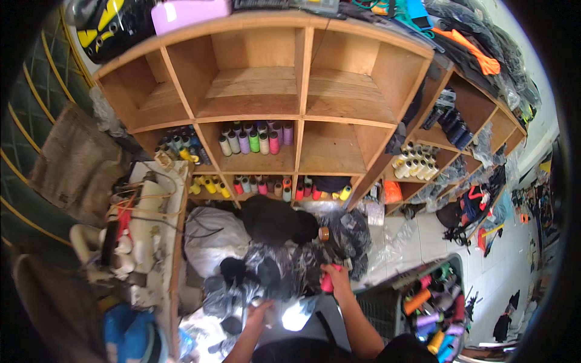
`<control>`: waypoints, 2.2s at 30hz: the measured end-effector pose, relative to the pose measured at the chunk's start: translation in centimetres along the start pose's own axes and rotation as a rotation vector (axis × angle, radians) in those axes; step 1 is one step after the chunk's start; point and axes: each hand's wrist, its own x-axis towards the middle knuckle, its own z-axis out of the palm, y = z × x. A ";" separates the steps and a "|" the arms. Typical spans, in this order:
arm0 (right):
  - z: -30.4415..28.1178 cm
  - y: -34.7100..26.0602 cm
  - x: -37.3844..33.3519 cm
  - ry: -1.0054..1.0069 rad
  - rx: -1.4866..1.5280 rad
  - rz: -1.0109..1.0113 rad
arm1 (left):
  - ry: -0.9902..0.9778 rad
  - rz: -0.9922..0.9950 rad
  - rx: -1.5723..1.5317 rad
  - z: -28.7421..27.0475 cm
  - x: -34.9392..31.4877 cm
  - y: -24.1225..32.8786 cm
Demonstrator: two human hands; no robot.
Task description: The person picks up colorful thread spools from a green basket and places them into a wooden shelving unit. They handle the spools one at a time, arranging them by color on the shelves.
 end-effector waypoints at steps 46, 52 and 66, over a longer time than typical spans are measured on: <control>13.8 7.5 28.1 0.366 -0.660 -1.729 | -0.729 0.814 -0.435 12.2 41.8 10.0; 14.8 6.5 31.0 0.250 -0.560 -1.538 | -0.302 1.541 -0.224 12.7 43.2 17.6; 17.2 -2.8 33.1 0.264 -0.549 -1.719 | 0.227 1.972 0.444 19.7 43.2 31.2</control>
